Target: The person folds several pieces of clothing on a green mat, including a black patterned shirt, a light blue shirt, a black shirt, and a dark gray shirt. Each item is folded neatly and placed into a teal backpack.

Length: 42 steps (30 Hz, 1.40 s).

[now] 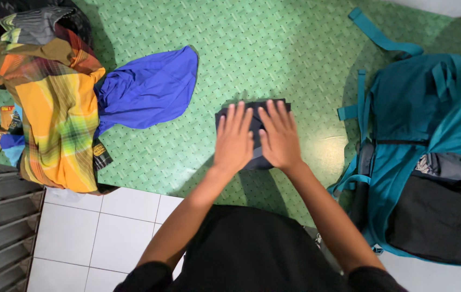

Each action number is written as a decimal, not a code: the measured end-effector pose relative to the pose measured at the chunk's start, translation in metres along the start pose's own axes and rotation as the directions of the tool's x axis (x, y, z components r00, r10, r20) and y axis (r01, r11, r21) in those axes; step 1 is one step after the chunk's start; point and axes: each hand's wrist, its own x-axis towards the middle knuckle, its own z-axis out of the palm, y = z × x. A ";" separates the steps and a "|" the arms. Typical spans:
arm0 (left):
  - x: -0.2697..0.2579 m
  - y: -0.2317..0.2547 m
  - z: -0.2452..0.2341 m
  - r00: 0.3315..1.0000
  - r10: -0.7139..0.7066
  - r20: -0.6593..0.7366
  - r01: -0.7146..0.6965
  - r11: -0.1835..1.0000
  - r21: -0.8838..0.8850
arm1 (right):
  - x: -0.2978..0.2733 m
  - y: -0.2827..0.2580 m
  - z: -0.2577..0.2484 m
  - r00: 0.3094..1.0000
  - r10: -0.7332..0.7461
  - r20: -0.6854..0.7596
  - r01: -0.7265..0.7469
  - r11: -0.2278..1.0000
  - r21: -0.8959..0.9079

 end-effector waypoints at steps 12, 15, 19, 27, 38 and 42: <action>0.006 -0.009 0.031 0.982 -0.166 0.087 0.169 0.985 -0.025 | 0.006 -0.003 0.030 0.991 0.108 0.080 -0.104 0.993 -0.055; 0.012 -0.011 0.032 0.985 -0.162 0.052 0.164 0.986 -0.034 | 0.012 0.003 0.028 0.985 0.128 0.116 -0.122 0.991 -0.057; 0.023 -0.015 0.028 0.994 -0.074 0.083 0.076 0.997 -0.028 | 0.009 -0.003 0.030 0.979 0.180 0.093 -0.174 0.982 -0.067; 0.028 -0.008 -0.010 0.858 0.195 0.474 -0.295 0.944 0.147 | -0.031 -0.058 0.026 0.745 0.597 0.297 -0.519 0.799 -0.304; -0.047 -0.021 -0.014 0.980 -0.165 -0.114 0.151 0.981 -0.122 | -0.034 -0.036 0.041 0.786 0.615 -0.066 -0.603 0.786 0.137; -0.047 -0.030 -0.012 0.987 -0.142 -0.073 0.140 0.990 -0.034 | -0.023 -0.040 0.056 0.640 0.741 0.204 -0.768 0.625 0.138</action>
